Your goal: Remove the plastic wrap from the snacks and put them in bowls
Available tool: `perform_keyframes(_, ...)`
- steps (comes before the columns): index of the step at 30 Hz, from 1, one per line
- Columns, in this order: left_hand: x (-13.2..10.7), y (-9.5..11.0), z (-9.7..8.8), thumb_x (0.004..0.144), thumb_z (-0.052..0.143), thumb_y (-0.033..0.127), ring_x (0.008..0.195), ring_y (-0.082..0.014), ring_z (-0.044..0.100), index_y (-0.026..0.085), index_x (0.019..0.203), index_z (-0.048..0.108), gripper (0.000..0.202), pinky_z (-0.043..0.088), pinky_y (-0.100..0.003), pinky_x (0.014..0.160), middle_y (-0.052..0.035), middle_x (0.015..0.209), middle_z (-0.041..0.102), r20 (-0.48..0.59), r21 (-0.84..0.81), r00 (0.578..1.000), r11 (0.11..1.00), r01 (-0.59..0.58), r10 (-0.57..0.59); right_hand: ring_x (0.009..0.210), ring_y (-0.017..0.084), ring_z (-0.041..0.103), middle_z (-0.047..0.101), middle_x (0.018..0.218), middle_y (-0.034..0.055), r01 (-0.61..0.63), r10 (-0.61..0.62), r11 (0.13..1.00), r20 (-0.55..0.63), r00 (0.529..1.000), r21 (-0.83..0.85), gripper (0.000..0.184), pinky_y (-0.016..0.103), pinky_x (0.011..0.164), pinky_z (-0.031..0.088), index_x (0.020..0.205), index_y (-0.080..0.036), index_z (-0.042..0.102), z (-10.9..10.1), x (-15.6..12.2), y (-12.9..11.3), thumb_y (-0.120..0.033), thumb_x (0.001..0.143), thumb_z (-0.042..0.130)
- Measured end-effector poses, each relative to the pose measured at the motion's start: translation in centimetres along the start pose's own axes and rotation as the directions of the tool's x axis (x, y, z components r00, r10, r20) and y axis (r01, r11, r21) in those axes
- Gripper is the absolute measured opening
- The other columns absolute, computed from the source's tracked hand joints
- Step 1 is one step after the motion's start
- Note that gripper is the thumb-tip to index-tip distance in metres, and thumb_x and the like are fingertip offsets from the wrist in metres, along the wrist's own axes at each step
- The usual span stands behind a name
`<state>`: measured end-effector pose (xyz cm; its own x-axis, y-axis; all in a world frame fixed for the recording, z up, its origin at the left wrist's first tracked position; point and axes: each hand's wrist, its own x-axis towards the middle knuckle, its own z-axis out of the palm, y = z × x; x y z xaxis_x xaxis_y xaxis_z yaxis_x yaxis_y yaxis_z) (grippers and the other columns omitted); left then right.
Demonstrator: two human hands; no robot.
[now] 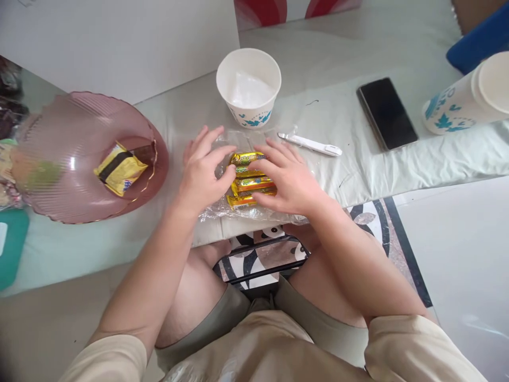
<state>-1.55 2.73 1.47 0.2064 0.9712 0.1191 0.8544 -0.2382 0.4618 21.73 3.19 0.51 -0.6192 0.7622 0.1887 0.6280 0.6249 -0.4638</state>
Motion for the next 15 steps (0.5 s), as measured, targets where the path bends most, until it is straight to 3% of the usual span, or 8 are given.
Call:
perform_keyframes(2, 0.2, -0.4, 0.1, 0.092, 0.058, 0.016, 0.162, -0.0359, 0.034, 0.025, 0.132, 0.068, 0.042, 0.027, -0.063, 0.134, -0.0085, 0.168, 0.046, 0.014, 0.051, 0.998, 0.997, 0.059, -0.06, 0.153, 0.043, 0.042, 0.05, 0.163, 0.0153, 0.012, -0.007, 0.998, 0.08, 0.997, -0.06, 0.073, 0.067, 0.126, 0.028, 0.146, -0.025, 0.059, 0.0, 0.4, -0.4, -0.053, 0.08, 0.076)
perform_keyframes(4, 0.2, -0.9, 0.4, 0.09, 0.057, 0.013, 0.162, -0.0344, 0.033, 0.023, 0.14, 0.063, 0.051, 0.027, -0.059, 0.135, -0.0106, 0.169, 0.044, 0.025, 0.093, 0.995, 0.991, 0.096, -0.099, 0.148, 0.044, 0.045, 0.045, 0.166, 0.0171, 0.0, 0.015, 0.992, 0.125, 0.992, -0.123, 0.085, 0.066, 0.123, 0.029, 0.154, -0.026, 0.051, -0.1, 0.7, -0.9, -0.05, 0.077, 0.079)
perform_keyframes(8, -0.1, -1.9, 1.1, 0.088, 0.057, 0.009, 0.163, -0.0329, 0.032, 0.021, 0.151, 0.053, 0.064, 0.03, -0.056, 0.135, -0.0126, 0.17, 0.043, 0.012, 0.131, 0.993, 0.985, 0.112, -0.115, 0.134, 0.041, 0.052, 0.055, 0.151, 0.0172, -0.012, 0.044, 0.981, 0.161, 0.986, -0.192, 0.084, 0.06, 0.115, 0.035, 0.157, -0.027, 0.046, -0.5, 0.8, -1.9, -0.039, 0.079, 0.073)
perform_keyframes(11, -0.2, -2.0, 1.6, 0.087, 0.054, 0.005, 0.164, -0.033, 0.031, 0.019, 0.153, 0.05, 0.068, 0.029, -0.057, 0.135, -0.0147, 0.171, 0.04, 0.015, 0.146, 0.987, 0.977, 0.153, -0.157, 0.125, 0.039, 0.054, 0.058, 0.137, 0.0188, -0.004, 0.041, 0.975, 0.158, 0.987, -0.224, 0.084, 0.057, 0.113, 0.036, 0.157, -0.019, 0.046, -0.7, 0.5, -2.7, -0.034, 0.078, 0.07)
perform_keyframes(15, -0.1, -1.4, 1.6, 0.084, 0.055, 0.001, 0.164, -0.0321, 0.029, 0.017, 0.152, 0.05, 0.071, 0.022, -0.054, 0.137, -0.0152, 0.172, 0.038, 0.08, 0.15, 0.977, 0.971, 0.185, -0.199, 0.124, 0.039, 0.054, 0.054, 0.143, 0.0232, -0.017, 0.058, 0.962, 0.143, 0.988, -0.271, 0.089, 0.052, 0.104, 0.042, 0.159, -0.011, 0.041, -0.9, -0.2, -3.5, -0.03, 0.076, 0.066)
